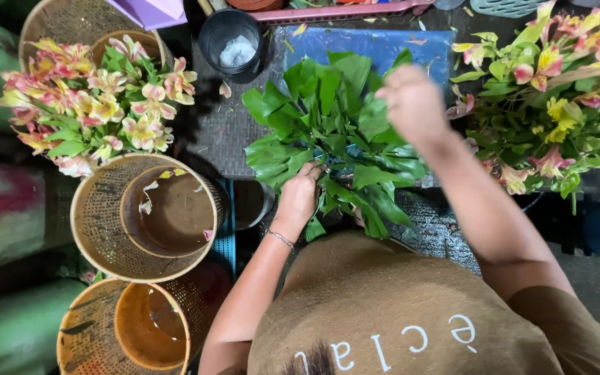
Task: The person arranges a floral display by first placing green leaves onto a base and then inserting colorful flowers into the arrangement. The person uses their hands to position the leaves and flowers, adjusting them to create a balanced bouquet.
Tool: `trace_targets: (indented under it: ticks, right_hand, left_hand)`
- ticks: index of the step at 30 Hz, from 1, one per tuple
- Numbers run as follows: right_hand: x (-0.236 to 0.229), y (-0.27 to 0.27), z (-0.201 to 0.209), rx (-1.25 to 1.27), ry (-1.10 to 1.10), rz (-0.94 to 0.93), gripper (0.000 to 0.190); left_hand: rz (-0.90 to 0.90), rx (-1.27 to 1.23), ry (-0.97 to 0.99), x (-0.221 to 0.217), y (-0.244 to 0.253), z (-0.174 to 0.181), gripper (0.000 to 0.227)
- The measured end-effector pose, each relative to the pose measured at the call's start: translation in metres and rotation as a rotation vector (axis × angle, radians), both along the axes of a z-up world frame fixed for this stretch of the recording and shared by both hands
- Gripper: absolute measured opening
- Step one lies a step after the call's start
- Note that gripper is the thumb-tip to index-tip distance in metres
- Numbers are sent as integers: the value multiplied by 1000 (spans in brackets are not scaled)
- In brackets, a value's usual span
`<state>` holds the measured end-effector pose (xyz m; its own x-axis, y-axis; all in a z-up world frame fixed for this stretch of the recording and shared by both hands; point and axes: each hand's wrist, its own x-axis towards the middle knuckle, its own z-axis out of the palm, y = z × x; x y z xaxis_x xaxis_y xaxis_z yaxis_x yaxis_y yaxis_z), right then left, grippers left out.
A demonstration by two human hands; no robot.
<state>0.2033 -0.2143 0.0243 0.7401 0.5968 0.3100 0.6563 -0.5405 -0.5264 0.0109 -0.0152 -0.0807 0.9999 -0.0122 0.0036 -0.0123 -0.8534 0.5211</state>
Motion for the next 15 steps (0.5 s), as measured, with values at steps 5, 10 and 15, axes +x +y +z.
trace_targets:
  ticks: [5, 10, 15]
  right_hand:
    - [17, -31, 6, -143, -80, -63, 39]
    - [10, -8, -54, -244, -26, -30, 29]
    - [7, 6, -131, -267, -264, 56, 22]
  left_hand:
    - [15, -18, 33, 1, 0, -1, 66]
    - [6, 19, 20, 1, -1, 1, 69]
    - [24, 188, 84, 0, 1, -22, 40]
